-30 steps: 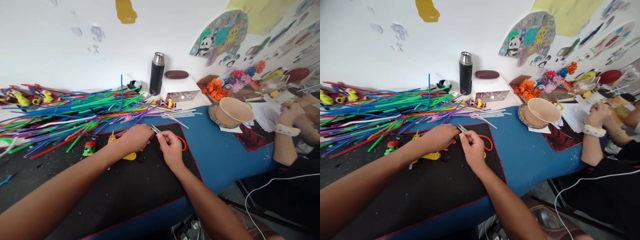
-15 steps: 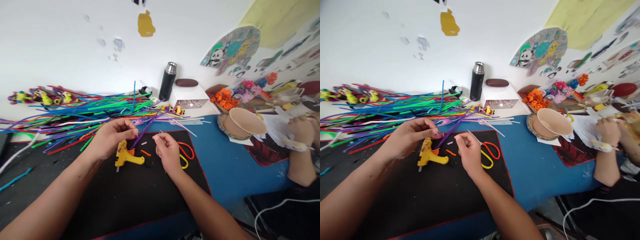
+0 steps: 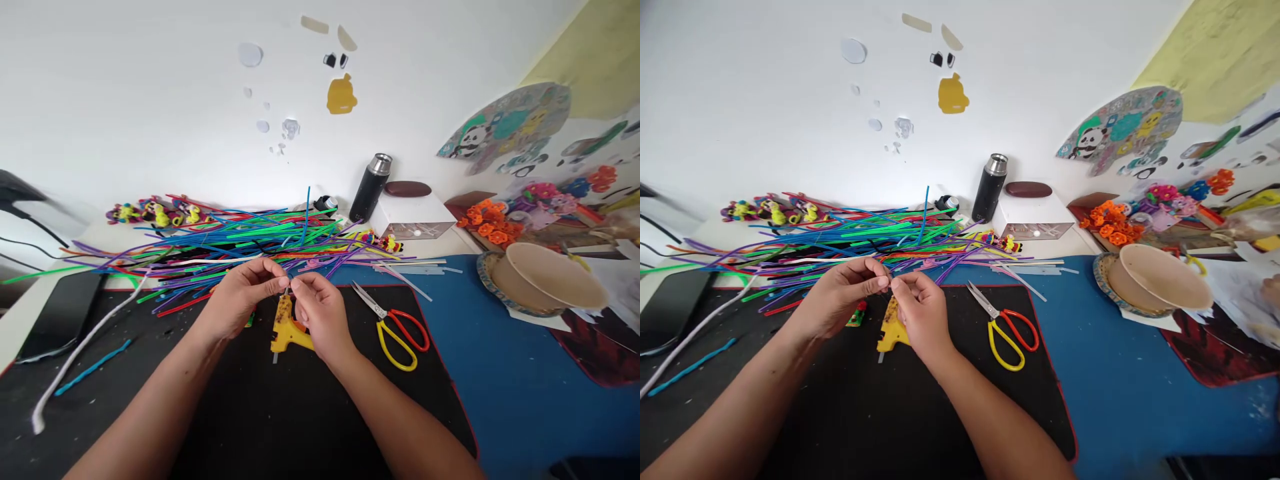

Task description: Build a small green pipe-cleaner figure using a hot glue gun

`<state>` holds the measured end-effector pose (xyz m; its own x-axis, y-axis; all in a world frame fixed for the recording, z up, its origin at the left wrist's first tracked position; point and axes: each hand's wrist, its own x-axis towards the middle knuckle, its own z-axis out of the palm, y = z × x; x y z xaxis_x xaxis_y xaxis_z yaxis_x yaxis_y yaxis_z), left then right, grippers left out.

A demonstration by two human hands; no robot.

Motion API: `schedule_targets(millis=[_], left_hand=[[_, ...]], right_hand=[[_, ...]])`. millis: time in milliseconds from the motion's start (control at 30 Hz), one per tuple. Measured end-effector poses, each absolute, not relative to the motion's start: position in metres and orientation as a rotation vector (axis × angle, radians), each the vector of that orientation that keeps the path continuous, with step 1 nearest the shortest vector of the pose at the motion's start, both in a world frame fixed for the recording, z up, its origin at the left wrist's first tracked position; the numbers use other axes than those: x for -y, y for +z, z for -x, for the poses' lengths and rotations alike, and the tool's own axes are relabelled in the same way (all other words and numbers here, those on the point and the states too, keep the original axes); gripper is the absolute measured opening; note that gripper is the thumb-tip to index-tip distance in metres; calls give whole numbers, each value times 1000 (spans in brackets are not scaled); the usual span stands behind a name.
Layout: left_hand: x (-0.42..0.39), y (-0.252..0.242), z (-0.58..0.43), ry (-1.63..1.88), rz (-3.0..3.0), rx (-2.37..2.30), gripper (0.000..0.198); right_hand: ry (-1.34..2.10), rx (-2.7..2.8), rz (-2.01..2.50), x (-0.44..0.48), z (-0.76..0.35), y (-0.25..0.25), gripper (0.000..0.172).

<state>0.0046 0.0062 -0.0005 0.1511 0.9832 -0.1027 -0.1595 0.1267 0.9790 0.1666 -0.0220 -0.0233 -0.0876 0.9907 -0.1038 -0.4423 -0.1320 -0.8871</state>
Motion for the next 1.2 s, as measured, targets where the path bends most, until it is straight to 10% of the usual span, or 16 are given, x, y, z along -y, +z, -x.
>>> schedule_targets(millis=[1200], left_hand=[[49, 67, -45, 1229, -1540, -1185, 23]], right_hand=[[1544, 823, 979, 22, -191, -31, 36]])
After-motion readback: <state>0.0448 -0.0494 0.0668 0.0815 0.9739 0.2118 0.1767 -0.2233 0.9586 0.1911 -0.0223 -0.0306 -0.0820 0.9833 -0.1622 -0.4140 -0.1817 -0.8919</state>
